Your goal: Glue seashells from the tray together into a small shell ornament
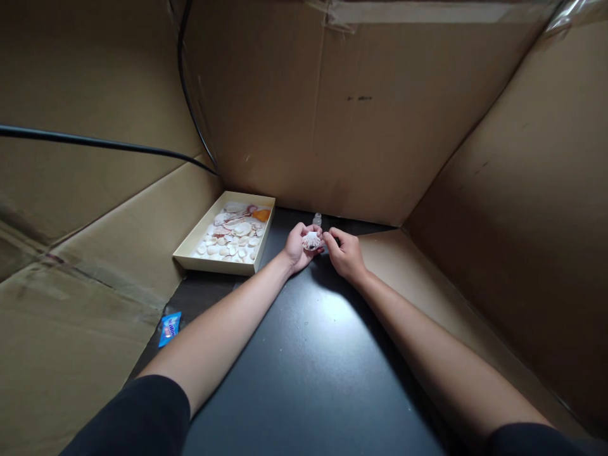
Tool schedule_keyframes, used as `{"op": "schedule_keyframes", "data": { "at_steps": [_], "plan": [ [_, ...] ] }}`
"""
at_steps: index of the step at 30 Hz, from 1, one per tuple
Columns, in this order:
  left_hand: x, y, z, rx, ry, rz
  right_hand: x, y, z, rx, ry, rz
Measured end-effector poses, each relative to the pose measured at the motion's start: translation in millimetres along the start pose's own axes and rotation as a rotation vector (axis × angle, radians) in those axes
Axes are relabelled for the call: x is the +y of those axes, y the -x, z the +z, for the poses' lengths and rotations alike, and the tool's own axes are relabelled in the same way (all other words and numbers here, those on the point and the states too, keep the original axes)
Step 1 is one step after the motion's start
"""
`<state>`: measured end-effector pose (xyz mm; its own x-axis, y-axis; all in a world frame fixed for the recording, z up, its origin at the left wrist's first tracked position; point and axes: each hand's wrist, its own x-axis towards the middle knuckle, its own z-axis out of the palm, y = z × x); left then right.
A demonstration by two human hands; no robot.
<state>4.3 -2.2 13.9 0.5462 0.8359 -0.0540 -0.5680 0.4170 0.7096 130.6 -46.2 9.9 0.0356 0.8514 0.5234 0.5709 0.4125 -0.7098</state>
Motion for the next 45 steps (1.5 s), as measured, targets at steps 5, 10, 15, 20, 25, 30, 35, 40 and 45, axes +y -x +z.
{"op": "schedule_keyframes", "data": {
  "at_steps": [5,10,15,20,25,30,35,40,45],
  "plan": [
    [0.0,0.0,0.3,0.003,0.013,0.000,-1.3,-0.1,-0.3,0.006,-0.033,-0.004],
    [0.7,0.9,0.9,0.014,0.014,-0.019,-1.1,0.1,-0.1,-0.005,-0.007,0.001],
    [0.4,0.2,0.3,-0.002,0.017,-0.006,-0.7,-0.1,-0.1,0.007,-0.003,0.010],
    [0.4,-0.8,-0.3,0.032,0.023,-0.036,-1.4,0.1,-0.2,-0.023,0.025,0.009],
    [0.4,-0.2,0.7,-0.009,0.011,-0.008,-1.6,-0.3,-0.7,0.015,0.025,0.015],
    [1.5,0.3,1.3,0.045,-0.006,-0.035,-2.0,0.1,-0.4,-0.042,0.055,0.017],
    [-1.8,-2.2,-3.5,-0.059,0.003,0.011,-4.2,-0.6,-1.2,0.080,-0.031,-0.020],
    [0.6,0.0,0.1,0.033,-0.006,-0.014,-4.2,-0.7,0.4,-0.024,0.132,0.030],
    [2.7,2.4,4.5,0.051,-0.001,-0.031,-4.9,-0.5,-0.5,0.005,0.099,0.040]
  ]
}}
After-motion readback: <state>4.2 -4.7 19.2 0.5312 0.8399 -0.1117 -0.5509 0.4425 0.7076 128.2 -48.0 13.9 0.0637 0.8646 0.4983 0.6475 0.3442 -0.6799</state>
